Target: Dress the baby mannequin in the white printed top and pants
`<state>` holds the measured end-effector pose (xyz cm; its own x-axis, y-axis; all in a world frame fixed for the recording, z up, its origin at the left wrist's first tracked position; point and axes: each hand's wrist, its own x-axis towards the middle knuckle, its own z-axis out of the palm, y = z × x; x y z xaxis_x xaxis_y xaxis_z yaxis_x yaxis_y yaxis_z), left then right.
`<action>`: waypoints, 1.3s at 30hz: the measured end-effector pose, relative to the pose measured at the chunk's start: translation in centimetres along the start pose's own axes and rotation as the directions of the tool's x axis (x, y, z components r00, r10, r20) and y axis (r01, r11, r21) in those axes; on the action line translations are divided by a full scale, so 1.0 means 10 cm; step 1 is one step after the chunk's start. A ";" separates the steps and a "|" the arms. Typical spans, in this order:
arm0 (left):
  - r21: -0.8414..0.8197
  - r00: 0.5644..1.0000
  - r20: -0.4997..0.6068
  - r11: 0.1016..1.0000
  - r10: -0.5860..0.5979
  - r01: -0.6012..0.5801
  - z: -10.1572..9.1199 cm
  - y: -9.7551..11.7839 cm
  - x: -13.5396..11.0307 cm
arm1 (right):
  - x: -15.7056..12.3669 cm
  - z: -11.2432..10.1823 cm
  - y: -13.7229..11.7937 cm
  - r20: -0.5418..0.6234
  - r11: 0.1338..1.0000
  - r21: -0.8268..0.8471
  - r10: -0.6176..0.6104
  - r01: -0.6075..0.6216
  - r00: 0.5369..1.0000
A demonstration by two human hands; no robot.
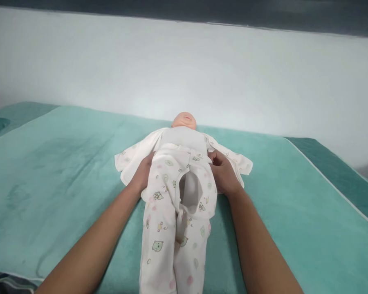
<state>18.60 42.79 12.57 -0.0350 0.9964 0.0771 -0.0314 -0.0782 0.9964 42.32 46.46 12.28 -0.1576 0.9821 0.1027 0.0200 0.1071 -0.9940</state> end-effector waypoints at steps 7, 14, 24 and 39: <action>-0.072 0.990 -0.141 0.997 -0.031 0.021 0.00 -0.06 0.00 | 0.03 0.02 0.01 0.019 0.999 -0.029 -0.013 0.014 1.000; -0.089 0.989 -0.150 0.996 -0.003 -0.010 -0.13 -0.08 0.05 | 0.01 -0.13 0.05 0.147 0.999 -0.034 -0.035 0.041 0.988; 0.135 0.991 0.127 0.989 0.045 -0.063 -0.27 0.08 0.08 | 0.06 -0.14 -0.09 0.197 0.952 -0.193 -0.199 0.237 0.960; 0.578 0.966 -0.164 0.813 0.199 -0.069 -0.04 0.07 0.64 | 0.63 0.13 -0.22 -0.005 0.732 -0.660 -0.228 0.168 0.974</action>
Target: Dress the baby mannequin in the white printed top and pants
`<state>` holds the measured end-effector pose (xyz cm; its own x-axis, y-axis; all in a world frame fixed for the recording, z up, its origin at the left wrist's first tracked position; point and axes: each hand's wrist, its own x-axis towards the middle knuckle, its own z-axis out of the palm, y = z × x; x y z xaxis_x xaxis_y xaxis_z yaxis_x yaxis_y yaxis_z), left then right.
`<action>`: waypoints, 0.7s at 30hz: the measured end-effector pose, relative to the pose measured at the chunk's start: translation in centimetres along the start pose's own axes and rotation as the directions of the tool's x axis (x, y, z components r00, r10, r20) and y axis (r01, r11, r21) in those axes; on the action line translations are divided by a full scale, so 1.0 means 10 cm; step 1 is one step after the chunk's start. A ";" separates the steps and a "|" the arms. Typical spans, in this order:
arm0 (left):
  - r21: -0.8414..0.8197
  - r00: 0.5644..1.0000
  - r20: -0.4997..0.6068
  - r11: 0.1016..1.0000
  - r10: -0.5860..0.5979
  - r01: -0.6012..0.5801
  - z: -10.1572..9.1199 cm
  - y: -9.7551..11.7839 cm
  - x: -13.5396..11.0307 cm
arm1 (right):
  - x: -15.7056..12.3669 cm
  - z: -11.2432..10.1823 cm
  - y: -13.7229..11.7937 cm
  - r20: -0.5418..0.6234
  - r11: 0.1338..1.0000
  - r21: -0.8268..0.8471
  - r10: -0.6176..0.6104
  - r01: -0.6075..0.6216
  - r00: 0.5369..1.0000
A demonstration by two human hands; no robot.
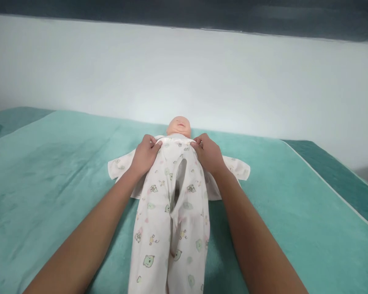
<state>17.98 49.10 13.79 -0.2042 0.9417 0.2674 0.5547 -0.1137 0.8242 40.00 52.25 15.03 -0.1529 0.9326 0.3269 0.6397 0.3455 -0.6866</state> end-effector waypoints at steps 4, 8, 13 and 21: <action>0.055 1.000 -0.023 0.998 -0.009 0.010 0.09 -0.06 0.03 | 0.07 0.14 0.08 -0.103 0.995 0.042 0.095 -0.091 0.990; 0.178 0.972 -0.044 0.959 0.233 -0.221 0.09 -0.11 -0.01 | 0.03 0.15 0.18 -0.108 0.993 0.029 -0.114 0.118 0.988; 0.161 0.966 0.006 0.953 0.259 -0.256 0.07 -0.15 0.03 | 0.01 0.07 0.21 0.088 0.990 0.067 -0.131 0.125 0.987; 0.089 0.997 -0.068 0.996 0.030 -0.024 0.13 -0.20 0.12 | 0.12 0.10 0.17 -0.022 0.988 -0.102 0.113 -0.115 0.993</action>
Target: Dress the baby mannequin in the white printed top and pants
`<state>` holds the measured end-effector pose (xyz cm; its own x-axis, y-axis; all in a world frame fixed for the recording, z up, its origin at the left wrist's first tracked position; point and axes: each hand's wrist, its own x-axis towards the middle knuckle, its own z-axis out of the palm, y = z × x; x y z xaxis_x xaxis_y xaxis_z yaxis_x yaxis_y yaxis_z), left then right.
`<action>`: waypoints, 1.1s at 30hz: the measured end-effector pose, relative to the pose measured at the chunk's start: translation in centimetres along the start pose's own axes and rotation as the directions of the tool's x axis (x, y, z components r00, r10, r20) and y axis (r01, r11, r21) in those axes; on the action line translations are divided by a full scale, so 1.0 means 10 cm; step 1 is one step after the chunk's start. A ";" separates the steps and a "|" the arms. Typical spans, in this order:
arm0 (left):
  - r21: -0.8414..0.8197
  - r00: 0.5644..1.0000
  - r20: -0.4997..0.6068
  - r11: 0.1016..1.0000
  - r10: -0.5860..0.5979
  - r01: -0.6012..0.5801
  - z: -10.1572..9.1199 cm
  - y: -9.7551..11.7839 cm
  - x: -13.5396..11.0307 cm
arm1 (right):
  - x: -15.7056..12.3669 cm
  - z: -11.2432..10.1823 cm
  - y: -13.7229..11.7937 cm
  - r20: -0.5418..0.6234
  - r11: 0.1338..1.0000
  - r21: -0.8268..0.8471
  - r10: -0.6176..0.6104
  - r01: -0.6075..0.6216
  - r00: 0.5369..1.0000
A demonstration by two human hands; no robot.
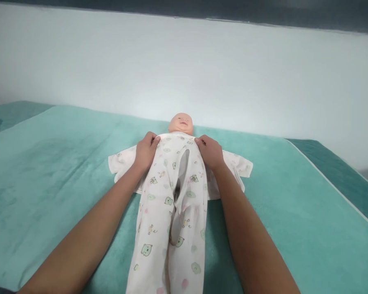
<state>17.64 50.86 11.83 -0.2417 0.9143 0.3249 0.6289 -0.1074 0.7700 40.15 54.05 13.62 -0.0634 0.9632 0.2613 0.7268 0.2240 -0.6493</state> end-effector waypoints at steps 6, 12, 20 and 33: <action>0.017 0.978 -0.049 0.979 0.203 -0.203 0.00 -0.09 -0.09 | -0.14 0.09 0.07 -0.111 0.964 0.262 -0.018 0.047 0.994; 0.104 0.940 -0.122 0.946 0.318 -0.306 -0.12 -0.12 -0.38 | -0.45 0.03 0.14 -0.279 0.976 0.092 -0.165 0.198 0.946; -0.211 0.971 0.217 0.966 -0.103 0.149 -0.29 0.02 -0.57 | -0.67 -0.12 0.13 0.177 0.934 0.345 0.033 -0.093 0.984; -0.657 0.751 0.654 0.426 -0.088 0.622 -0.34 -0.03 -0.57 | -0.64 -0.26 0.09 0.449 0.614 0.683 0.075 -0.396 0.890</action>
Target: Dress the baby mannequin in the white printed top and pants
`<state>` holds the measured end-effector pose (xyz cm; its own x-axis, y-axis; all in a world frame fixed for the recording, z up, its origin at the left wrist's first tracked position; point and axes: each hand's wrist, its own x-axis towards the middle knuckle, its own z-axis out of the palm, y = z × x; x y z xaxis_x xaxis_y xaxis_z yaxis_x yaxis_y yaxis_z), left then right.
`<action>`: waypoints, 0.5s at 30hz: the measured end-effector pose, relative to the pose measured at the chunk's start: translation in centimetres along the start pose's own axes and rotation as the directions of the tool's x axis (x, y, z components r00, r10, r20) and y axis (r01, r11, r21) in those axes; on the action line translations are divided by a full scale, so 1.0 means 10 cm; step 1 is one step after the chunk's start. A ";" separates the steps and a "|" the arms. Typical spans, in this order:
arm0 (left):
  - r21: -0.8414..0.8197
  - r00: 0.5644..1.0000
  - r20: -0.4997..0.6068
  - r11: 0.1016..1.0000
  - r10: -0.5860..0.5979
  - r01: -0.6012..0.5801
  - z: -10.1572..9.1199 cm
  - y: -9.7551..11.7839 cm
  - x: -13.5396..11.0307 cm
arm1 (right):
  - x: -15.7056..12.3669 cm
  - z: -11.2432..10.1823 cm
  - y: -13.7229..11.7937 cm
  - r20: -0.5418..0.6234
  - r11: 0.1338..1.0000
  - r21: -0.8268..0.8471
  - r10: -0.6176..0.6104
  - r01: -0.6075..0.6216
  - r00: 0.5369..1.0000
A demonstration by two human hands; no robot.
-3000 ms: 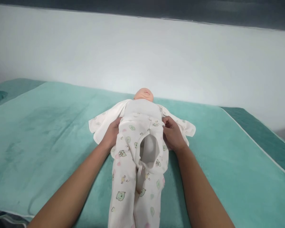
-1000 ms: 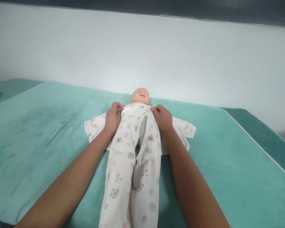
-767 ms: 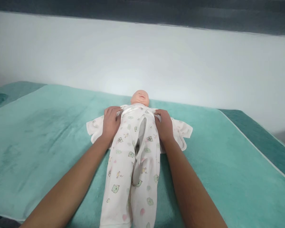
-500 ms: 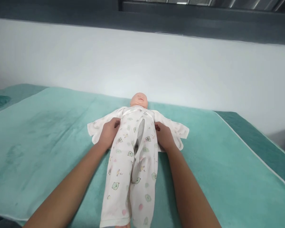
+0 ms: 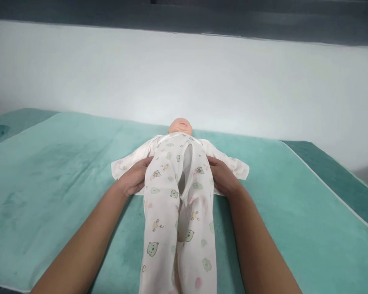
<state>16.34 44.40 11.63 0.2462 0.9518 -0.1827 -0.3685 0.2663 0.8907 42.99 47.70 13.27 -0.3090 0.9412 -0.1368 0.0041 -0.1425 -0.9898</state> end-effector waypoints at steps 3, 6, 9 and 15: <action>-0.065 1.000 -0.026 0.998 -0.015 0.014 0.05 -0.02 -0.03 | -0.01 0.07 -0.02 -0.025 0.998 0.063 0.021 -0.020 0.999; -0.090 0.999 -0.036 0.996 -0.009 0.006 0.06 -0.03 -0.02 | -0.02 0.14 -0.03 -0.036 0.991 0.128 0.034 -0.029 0.999; -0.111 0.999 -0.040 0.993 0.033 -0.037 0.04 -0.05 0.02 | 0.01 0.20 -0.01 -0.015 0.981 0.195 0.011 -0.008 1.000; -0.180 1.000 -0.020 0.983 0.022 -0.025 0.01 -0.07 0.06 | 0.03 0.28 -0.02 0.105 0.940 0.326 0.067 -0.098 0.992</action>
<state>16.83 44.81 10.93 0.2204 0.9603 -0.1712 -0.5300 0.2652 0.8055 40.24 47.15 13.57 -0.4061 0.8922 -0.1976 -0.2762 -0.3259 -0.9042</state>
